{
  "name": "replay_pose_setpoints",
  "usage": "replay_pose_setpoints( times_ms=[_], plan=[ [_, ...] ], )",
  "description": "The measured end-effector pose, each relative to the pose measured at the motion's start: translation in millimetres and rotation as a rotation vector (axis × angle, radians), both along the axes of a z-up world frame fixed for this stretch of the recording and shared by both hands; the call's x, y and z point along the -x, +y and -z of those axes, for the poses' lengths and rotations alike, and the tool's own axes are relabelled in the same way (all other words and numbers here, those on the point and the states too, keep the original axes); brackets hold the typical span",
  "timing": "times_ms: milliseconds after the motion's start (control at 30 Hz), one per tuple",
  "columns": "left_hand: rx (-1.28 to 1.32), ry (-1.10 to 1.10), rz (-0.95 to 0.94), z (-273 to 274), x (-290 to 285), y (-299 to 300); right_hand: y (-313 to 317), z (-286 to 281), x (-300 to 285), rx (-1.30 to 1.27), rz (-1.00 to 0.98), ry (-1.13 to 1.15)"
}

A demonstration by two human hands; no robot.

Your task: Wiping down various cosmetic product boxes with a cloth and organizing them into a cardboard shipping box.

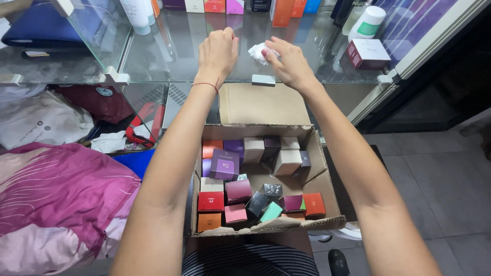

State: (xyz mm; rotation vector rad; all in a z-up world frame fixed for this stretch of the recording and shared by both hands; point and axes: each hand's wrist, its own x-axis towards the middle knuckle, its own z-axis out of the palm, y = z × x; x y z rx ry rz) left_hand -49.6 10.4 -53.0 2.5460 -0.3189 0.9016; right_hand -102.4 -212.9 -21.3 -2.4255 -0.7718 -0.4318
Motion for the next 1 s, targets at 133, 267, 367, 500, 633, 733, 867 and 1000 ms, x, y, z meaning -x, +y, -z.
replay_pose_setpoints(
  times_ms=[133,267,367,500,633,733,867,1000],
  plan=[
    [-0.002,-0.006,-0.006,0.9,-1.3,1.4,-4.7,8.2,-4.5,-0.049,0.042,-0.045],
    [0.008,-0.004,0.002,-1.9,-0.1,2.0,-10.4,0.8,15.6,-0.173,0.010,-0.078],
    [0.010,0.018,0.002,-5.4,-0.1,3.2,-11.1,-14.2,46.4,-0.259,0.040,0.064],
    [0.001,0.054,-0.005,-5.2,-5.1,2.6,-9.9,-10.4,87.5,-0.284,-0.097,-0.122],
    [-0.003,0.046,-0.007,-4.2,-7.3,2.8,2.4,2.0,141.8,-0.177,-0.309,-0.287],
    [0.002,0.071,-0.001,-6.7,-4.7,3.3,6.6,23.3,158.5,0.017,-0.441,0.052],
    [0.008,0.056,0.011,-5.7,-3.2,3.3,-8.3,102.1,135.5,0.468,-0.172,0.242],
    [0.022,0.057,0.010,-8.6,-3.8,4.2,-16.8,154.5,122.4,0.614,-0.042,0.046]
  ],
)
